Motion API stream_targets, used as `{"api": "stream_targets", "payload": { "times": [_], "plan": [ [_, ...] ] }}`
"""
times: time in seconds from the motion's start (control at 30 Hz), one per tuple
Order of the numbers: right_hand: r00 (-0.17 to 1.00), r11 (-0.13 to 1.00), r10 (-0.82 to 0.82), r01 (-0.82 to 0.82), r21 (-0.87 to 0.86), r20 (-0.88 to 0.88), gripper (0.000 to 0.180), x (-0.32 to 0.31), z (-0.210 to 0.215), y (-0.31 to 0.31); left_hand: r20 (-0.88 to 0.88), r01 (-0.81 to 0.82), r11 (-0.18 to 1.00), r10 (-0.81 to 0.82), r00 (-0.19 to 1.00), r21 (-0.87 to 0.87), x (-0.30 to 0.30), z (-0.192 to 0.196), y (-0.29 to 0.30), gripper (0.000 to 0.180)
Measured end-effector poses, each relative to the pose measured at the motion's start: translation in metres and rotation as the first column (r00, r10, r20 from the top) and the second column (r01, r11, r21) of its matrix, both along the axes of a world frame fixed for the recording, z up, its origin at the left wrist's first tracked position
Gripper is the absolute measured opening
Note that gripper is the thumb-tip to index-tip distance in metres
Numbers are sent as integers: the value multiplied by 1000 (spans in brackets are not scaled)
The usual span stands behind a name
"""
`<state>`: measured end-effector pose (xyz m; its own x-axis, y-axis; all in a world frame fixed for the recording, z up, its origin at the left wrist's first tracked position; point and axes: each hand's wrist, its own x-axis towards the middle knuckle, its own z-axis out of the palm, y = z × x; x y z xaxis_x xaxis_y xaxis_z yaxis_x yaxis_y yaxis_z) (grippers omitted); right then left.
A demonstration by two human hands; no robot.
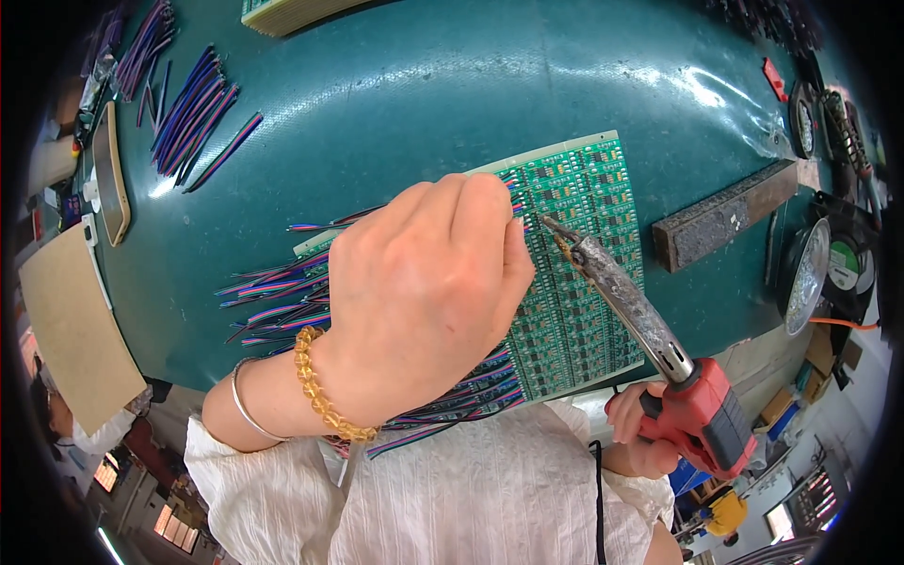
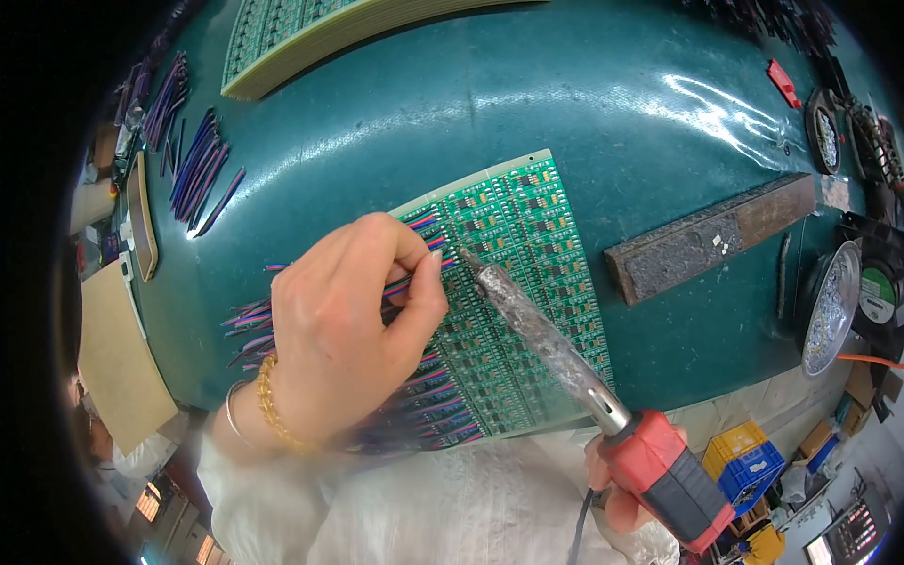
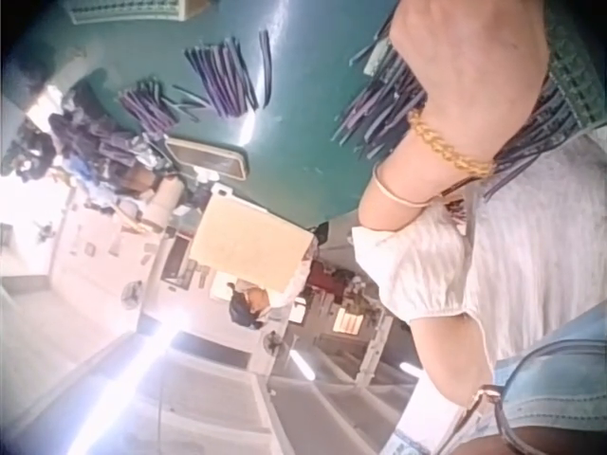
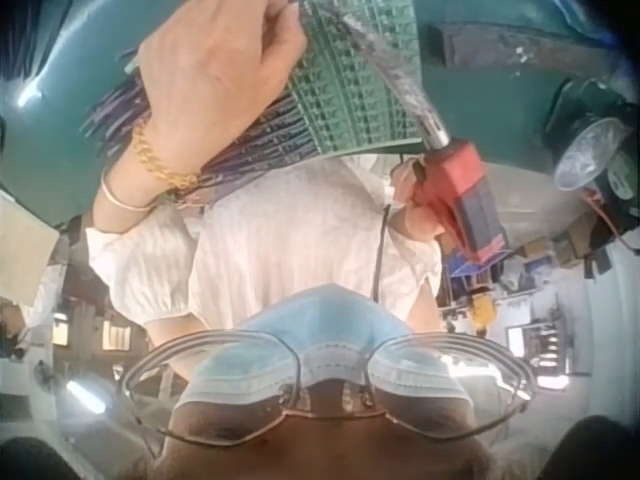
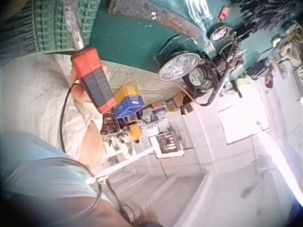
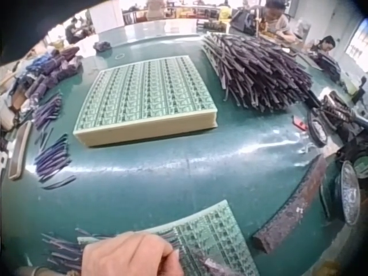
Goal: The person picks up wires from the table, positions them onto a circuit board, and solders them to the board using a soldering iron.
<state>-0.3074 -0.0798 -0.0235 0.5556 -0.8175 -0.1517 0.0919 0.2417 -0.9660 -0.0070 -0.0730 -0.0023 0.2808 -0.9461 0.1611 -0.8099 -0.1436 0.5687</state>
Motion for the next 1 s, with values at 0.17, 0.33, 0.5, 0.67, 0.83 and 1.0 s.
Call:
{"api": "stream_targets", "payload": {
  "times": [0.17, 0.33, 0.5, 0.67, 0.83, 1.0],
  "plan": [
    [989, 990, -107, 97, 102, 101, 62, 6, -1, 4, -23, -3, 1000, 4, 1000, 17, 1, 2, 0, 17],
    [991, 989, -44, 27, 143, 123, 61, 3, 0, -1, -39, 2, 999, 0, 999, 38, 2, 4, 0, 16],
    [995, 994, 81, -76, 73, -57, 62, -4, 0, -6, -68, 4, 998, 0, 998, 57, 3, 5, 0, 16],
    [984, 987, 142, -134, 83, -105, 61, -4, 3, -10, -40, -6, 999, 7, 999, 36, 2, 3, 0, 16],
    [985, 993, 92, -81, 80, -145, 61, -7, 0, -7, -33, 1, 1000, 0, 999, 31, 2, 2, 0, 17],
    [997, 996, -78, 79, 39, -7, 66, 4, 2, 1, -30, 2, 1000, -2, 1000, 25, 1, 2, 0, 17]
  ]
}}
